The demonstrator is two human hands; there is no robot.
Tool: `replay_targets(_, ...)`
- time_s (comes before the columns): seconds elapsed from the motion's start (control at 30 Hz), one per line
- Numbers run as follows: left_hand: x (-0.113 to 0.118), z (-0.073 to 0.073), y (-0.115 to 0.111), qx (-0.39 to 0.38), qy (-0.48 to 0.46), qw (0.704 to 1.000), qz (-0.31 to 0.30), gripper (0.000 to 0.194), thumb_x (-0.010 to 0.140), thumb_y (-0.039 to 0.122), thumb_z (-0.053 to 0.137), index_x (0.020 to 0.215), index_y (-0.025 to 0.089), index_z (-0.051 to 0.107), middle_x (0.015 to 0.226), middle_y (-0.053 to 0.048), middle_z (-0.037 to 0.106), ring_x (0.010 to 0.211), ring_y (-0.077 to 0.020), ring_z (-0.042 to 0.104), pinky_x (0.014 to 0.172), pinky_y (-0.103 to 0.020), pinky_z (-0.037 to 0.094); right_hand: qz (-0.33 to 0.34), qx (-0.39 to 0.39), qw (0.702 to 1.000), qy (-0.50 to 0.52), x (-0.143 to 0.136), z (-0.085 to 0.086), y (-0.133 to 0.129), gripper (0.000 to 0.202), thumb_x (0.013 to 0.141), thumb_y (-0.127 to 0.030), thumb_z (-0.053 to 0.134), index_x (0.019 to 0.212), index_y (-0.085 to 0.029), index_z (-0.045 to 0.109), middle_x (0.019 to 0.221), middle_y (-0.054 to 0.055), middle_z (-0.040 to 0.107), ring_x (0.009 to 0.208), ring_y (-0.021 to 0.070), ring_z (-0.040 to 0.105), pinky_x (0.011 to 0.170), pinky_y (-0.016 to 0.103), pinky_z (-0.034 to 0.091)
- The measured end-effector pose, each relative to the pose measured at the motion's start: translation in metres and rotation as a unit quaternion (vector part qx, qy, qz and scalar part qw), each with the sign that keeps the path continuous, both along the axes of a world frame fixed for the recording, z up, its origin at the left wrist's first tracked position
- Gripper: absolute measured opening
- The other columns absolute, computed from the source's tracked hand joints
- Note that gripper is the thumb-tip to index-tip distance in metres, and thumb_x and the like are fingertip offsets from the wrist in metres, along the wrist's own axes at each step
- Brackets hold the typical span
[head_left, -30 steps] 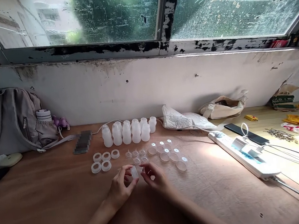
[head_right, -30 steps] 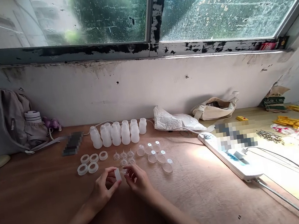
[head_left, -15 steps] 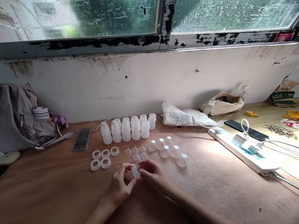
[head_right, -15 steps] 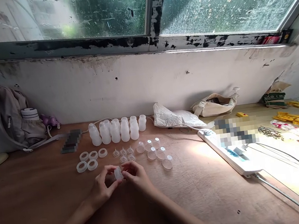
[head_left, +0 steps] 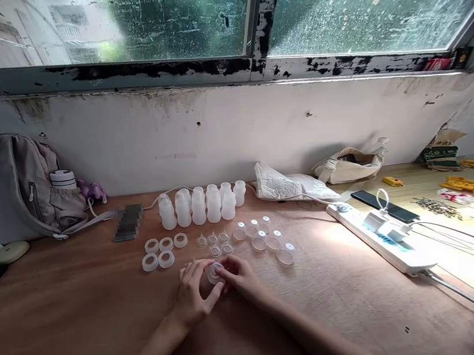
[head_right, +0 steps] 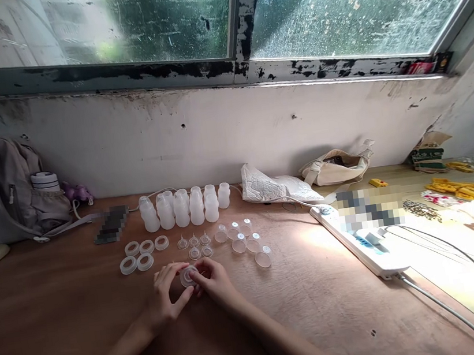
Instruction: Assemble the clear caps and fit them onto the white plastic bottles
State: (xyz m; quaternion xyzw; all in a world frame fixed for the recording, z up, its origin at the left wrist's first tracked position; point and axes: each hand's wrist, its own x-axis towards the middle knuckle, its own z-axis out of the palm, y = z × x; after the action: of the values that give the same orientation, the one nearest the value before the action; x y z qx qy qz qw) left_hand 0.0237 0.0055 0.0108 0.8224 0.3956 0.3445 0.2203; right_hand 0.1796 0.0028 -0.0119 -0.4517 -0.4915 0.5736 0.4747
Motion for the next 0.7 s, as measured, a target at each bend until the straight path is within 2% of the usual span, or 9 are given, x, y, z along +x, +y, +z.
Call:
replay_targets(0.1, 0.002, -0.004, 0.002, -0.045, -0.027, 0.998, 0.021, 0.023, 0.08, 0.029, 0.045, 0.1, 0.021, 0.051, 0.095, -0.005, 0.059, 0.08, -0.0174, 0.055, 0.075, -0.032, 0.043, -0.017, 0.051, 0.997, -0.047, -0.001, 0.0, -0.002, 0.029, 0.071, -0.042, 0.059, 0.082, -0.015, 0.054, 0.064, -0.001, 0.058, 0.048, 0.01, 0.054, 0.045, 0.022, 0.046)
replay_targets(0.23, 0.003, -0.01, 0.003, -0.084, -0.049, 0.995, 0.036, 0.017, 0.083, 0.029, 0.038, 0.089, 0.02, 0.052, 0.081, -0.003, 0.059, 0.068, -0.0141, 0.055, 0.064, -0.025, 0.044, -0.031, 0.14, 0.979, -0.141, -0.003, 0.009, -0.009, 0.022, 0.077, -0.034, 0.053, 0.088, -0.016, 0.057, 0.079, 0.004, 0.061, 0.068, 0.0133, 0.057, 0.06, 0.024, 0.047)
replay_targets(0.33, 0.003, -0.01, 0.002, -0.093, -0.046, 0.994, 0.029, 0.013, 0.082, 0.029, 0.04, 0.085, 0.02, 0.049, 0.075, -0.001, 0.058, 0.059, -0.012, 0.053, 0.058, -0.023, 0.043, -0.042, 0.176, 0.962, -0.205, -0.004, 0.015, -0.013, 0.019, 0.079, -0.031, 0.05, 0.086, -0.015, 0.059, 0.076, 0.003, 0.061, 0.065, 0.0124, 0.054, 0.059, 0.023, 0.044)
replay_targets(0.47, 0.003, -0.007, 0.0, -0.083, -0.042, 0.995, 0.019, 0.012, 0.082, 0.029, 0.04, 0.082, 0.02, 0.048, 0.071, 0.0, 0.056, 0.06, -0.012, 0.054, 0.058, -0.022, 0.042, -0.056, 0.181, 0.953, -0.237, -0.004, 0.015, -0.014, 0.016, 0.077, -0.028, 0.051, 0.078, -0.016, 0.062, 0.071, 0.002, 0.057, 0.062, 0.0113, 0.051, 0.055, 0.022, 0.042)
replay_targets(0.7, 0.003, -0.01, -0.001, -0.043, -0.02, 0.999, 0.021, 0.009, 0.08, 0.023, 0.04, 0.074, 0.02, 0.046, 0.065, 0.002, 0.053, 0.06, -0.0124, 0.053, 0.055, -0.021, 0.04, -0.061, 0.149, 0.969, -0.188, -0.009, 0.011, -0.013, 0.01, 0.073, -0.025, 0.055, 0.07, -0.016, 0.059, 0.068, 0.001, 0.056, 0.061, 0.0113, 0.049, 0.054, 0.021, 0.041)
